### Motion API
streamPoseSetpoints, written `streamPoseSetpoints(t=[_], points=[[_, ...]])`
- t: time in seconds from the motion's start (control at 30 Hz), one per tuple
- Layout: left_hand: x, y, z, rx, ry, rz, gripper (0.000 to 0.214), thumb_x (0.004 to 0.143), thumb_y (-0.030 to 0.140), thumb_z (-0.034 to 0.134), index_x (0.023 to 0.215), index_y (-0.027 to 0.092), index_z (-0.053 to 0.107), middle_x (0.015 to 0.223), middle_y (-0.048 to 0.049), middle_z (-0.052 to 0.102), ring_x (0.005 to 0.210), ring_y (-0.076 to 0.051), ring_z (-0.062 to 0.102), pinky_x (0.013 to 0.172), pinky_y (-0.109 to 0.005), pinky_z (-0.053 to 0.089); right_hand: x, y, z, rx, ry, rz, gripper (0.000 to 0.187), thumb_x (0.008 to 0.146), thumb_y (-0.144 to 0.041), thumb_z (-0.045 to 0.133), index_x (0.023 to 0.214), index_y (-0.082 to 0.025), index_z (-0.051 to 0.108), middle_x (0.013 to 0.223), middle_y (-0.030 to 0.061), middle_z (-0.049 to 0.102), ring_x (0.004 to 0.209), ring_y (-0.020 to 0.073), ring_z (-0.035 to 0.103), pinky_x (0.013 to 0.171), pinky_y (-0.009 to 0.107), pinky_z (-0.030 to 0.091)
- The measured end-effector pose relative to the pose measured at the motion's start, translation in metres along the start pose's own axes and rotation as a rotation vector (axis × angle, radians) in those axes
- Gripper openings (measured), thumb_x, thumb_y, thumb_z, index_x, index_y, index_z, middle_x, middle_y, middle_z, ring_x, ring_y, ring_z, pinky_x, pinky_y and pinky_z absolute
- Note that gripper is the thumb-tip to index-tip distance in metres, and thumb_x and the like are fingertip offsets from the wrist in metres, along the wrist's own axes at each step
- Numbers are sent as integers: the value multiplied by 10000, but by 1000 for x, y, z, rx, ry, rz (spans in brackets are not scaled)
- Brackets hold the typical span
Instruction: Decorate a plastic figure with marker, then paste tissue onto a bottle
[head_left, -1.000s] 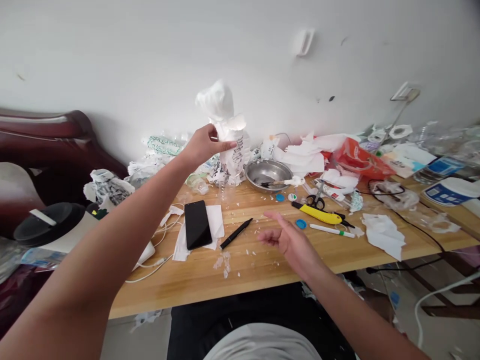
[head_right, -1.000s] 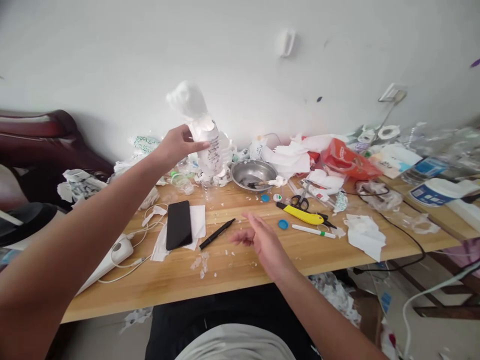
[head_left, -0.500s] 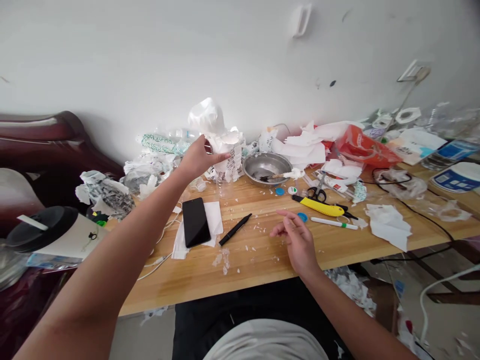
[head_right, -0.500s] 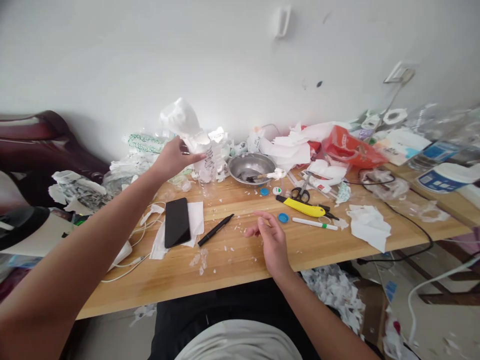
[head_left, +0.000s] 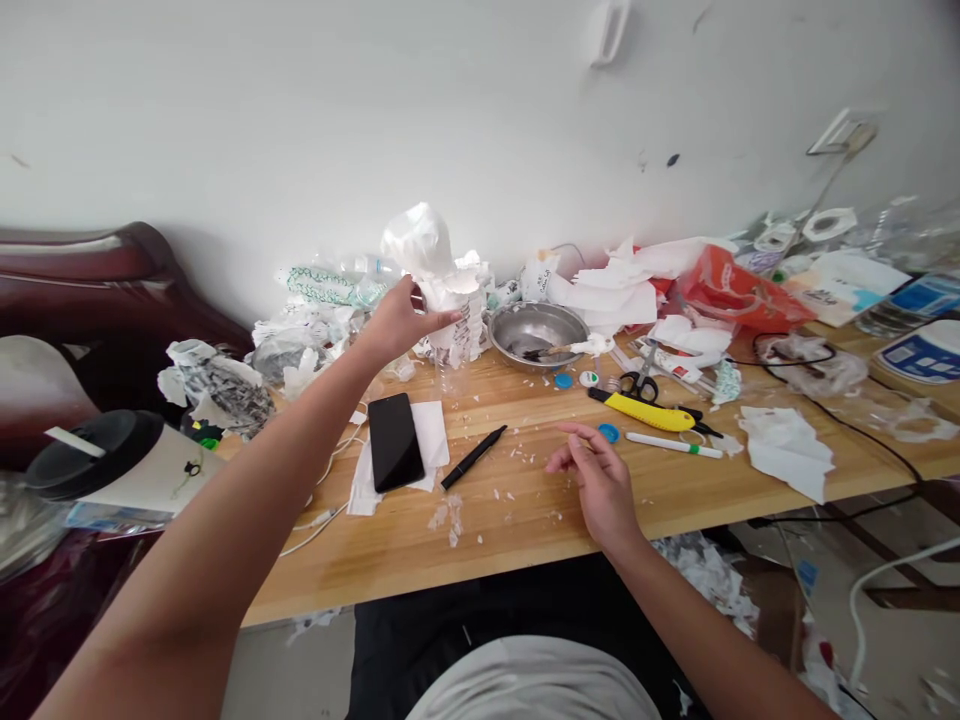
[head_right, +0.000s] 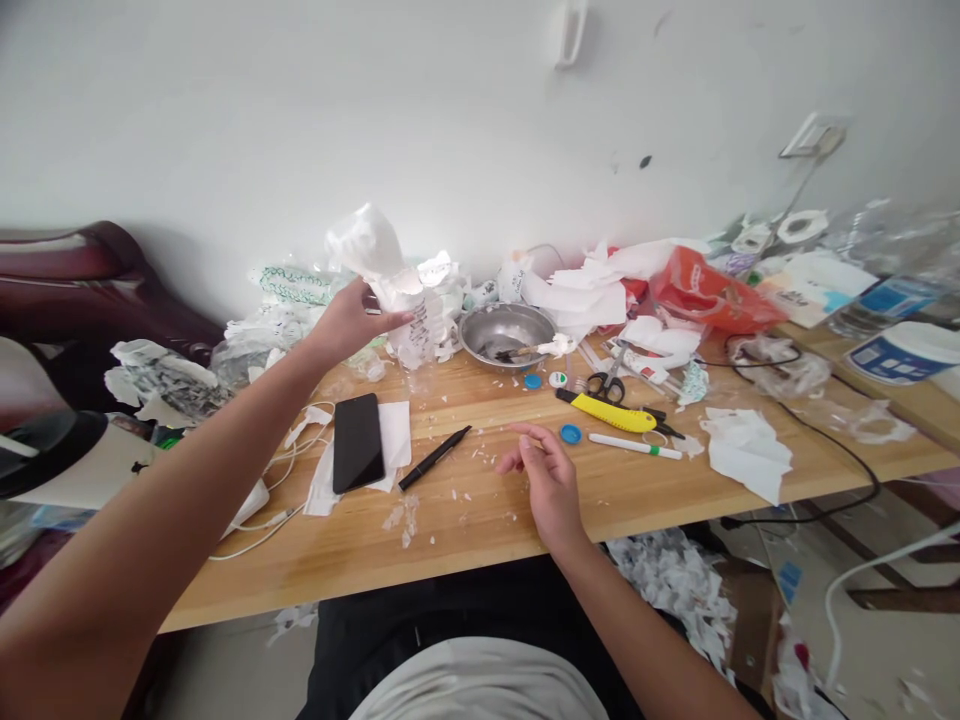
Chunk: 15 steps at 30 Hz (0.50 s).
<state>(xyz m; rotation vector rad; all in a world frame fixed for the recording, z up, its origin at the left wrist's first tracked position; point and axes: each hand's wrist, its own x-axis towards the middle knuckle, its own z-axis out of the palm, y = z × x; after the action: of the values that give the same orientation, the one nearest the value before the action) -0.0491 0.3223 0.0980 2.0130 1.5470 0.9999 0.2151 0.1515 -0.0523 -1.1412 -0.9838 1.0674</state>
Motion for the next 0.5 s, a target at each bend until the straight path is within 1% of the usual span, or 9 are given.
streamPoseSetpoints(t=[0.17,0.27,0.37,0.5], points=[[-1,-5,3,-12,4,3,668,666,548,842,1172,197,584,1114,-115,698,1023,-292,669,832,-424,559,-1,0,-3,-31,10,0,320,947,-489,605,1128,-230,648,674,-3,684,683,183,611,736,325,424],[-2,-4,1,5,10,20,646,681,544,831,1171,196,593,1112,-116,698,1026,-295,668,835,-422,555,-1,0,-3,-40,13,1,311,945,-484,611,1121,-230,648,676,-5,685,687,177,613,737,321,426],[-4,-2,-2,17,24,4,623,695,519,829,1169,193,591,1119,-125,695,1046,-306,663,830,-422,551,0,0,-2,-50,9,-1,309,947,-482,605,1121,-230,648,675,-7,684,685,171,610,740,320,429],[-6,-4,-4,22,12,9,631,708,519,821,1202,209,580,1147,-122,689,1061,-306,658,840,-428,545,0,0,-2,-63,-4,-2,324,943,-492,599,1116,-223,646,672,-1,684,687,182,615,746,333,438]])
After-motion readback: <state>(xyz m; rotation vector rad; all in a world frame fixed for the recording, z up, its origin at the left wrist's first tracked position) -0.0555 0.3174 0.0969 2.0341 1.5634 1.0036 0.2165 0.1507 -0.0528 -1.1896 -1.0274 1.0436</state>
